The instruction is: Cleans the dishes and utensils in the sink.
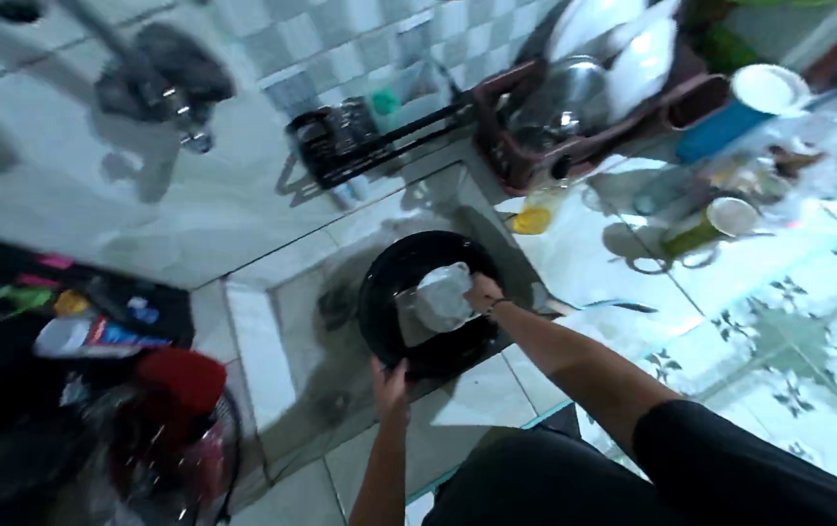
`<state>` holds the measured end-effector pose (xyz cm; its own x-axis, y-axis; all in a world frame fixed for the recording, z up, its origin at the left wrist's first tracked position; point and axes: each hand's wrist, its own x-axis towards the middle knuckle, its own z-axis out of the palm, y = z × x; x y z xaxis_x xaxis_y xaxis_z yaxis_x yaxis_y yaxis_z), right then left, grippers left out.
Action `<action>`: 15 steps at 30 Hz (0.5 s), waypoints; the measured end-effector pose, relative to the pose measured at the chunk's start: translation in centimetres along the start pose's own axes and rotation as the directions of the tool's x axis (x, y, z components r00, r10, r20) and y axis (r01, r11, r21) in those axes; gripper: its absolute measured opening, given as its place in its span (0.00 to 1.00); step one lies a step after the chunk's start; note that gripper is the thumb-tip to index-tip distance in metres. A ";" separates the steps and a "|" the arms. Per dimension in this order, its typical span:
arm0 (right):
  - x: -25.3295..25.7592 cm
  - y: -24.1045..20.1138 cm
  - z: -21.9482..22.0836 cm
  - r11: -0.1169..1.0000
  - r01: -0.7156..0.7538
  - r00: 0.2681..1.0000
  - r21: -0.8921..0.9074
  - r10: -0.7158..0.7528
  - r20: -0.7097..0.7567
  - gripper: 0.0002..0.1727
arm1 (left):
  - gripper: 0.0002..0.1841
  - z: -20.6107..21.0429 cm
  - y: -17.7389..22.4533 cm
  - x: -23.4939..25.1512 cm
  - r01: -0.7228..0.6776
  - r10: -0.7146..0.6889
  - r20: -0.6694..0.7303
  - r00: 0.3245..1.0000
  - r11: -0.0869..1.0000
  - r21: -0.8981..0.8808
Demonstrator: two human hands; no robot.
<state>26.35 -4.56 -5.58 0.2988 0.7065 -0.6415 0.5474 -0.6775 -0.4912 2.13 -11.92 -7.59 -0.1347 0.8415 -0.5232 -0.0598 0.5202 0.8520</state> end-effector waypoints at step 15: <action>-9.6 7.9 -11.5 0.557 0.414 0.907 0.720 -0.179 -0.382 0.23 | 0.35 -1.7 1.1 -0.1 0.065 -0.064 -0.011 0.998 0.996 0.055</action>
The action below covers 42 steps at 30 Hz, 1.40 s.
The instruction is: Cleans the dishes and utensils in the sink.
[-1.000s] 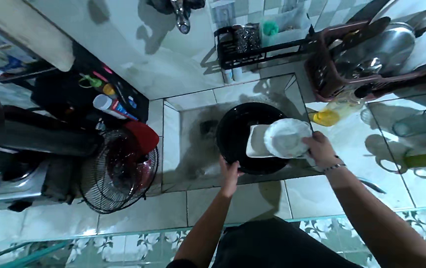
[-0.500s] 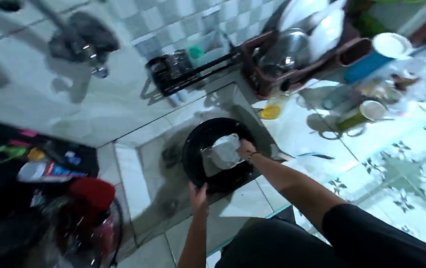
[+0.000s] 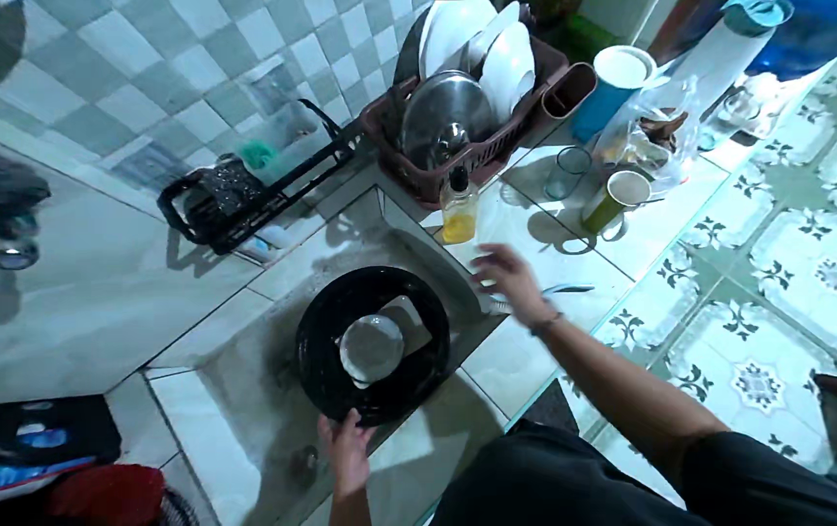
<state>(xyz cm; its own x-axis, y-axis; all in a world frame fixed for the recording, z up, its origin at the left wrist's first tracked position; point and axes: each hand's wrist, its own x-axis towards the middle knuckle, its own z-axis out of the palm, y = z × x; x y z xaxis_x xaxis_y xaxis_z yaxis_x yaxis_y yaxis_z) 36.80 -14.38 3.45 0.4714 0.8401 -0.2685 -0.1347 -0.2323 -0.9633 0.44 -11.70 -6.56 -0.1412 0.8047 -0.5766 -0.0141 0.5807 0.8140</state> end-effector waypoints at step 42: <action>1.3 3.3 13.1 0.398 0.608 0.542 -0.687 0.424 0.725 0.26 | 0.43 0.3 1.8 2.8 0.156 -0.147 -0.173 0.974 0.987 0.040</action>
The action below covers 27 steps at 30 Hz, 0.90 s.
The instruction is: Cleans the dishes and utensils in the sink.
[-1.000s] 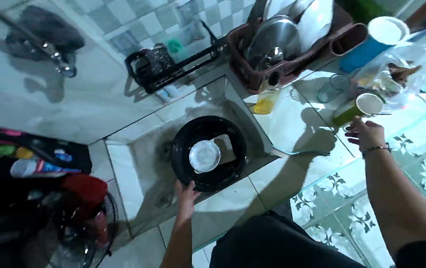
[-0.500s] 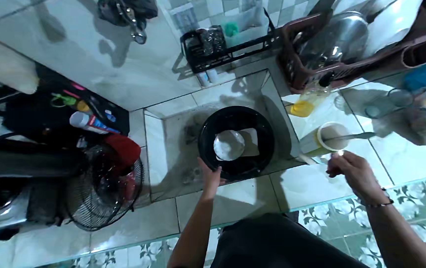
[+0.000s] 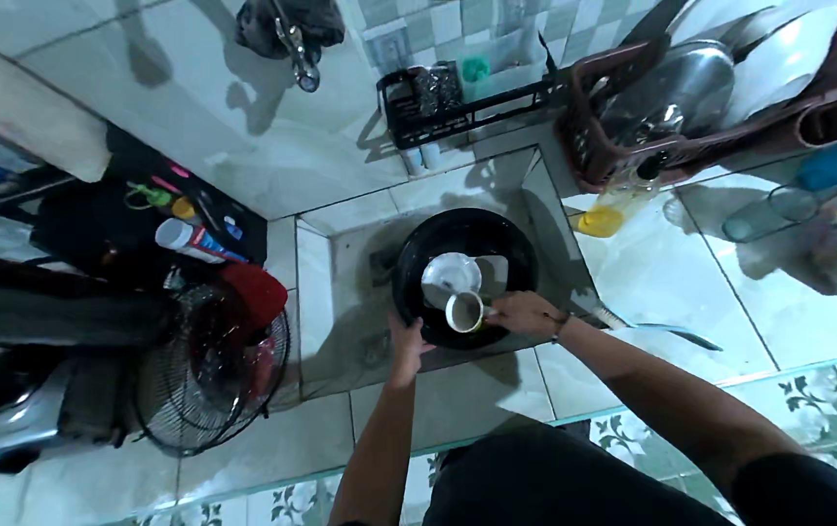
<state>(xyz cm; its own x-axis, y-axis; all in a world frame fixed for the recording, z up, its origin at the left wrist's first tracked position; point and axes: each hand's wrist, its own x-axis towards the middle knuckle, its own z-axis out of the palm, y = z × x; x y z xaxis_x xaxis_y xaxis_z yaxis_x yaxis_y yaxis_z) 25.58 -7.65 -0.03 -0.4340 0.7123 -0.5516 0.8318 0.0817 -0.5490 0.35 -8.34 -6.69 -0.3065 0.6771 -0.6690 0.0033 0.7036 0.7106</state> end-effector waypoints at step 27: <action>-14.0 17.8 -7.3 0.847 -0.203 0.352 0.491 0.531 -0.771 0.20 | 0.28 2.2 2.5 0.7 -0.613 0.418 0.508 0.753 0.162 0.774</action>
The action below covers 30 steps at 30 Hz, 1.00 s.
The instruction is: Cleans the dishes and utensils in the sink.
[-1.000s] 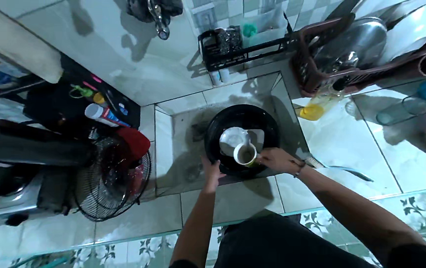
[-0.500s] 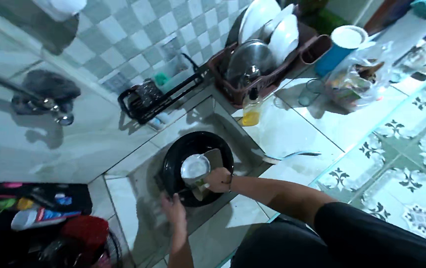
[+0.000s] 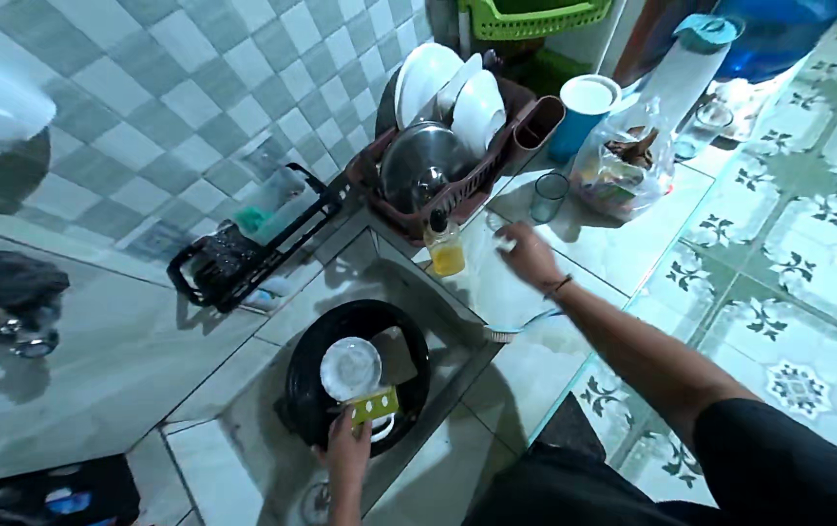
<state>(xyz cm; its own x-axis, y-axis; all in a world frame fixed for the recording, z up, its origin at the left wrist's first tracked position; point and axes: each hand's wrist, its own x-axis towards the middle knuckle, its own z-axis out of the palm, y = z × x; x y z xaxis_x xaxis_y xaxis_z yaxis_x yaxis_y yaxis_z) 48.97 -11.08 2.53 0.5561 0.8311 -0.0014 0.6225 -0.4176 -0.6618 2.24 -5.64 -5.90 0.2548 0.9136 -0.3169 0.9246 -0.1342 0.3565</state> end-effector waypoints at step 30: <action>-9.8 -10.6 13.6 0.861 0.495 0.777 -0.115 -0.379 0.502 0.17 | 0.33 0.1 -0.7 -1.5 0.043 -0.040 0.067 0.997 0.998 -0.043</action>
<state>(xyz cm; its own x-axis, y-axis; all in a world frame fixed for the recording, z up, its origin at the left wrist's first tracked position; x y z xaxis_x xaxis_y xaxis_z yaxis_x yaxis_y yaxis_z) 29.47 -9.84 -0.63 -0.0809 0.9886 -0.1267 0.8747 0.0094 -0.4846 1.27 -6.95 -5.70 0.2361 0.8903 -0.3894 0.9217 -0.0782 0.3799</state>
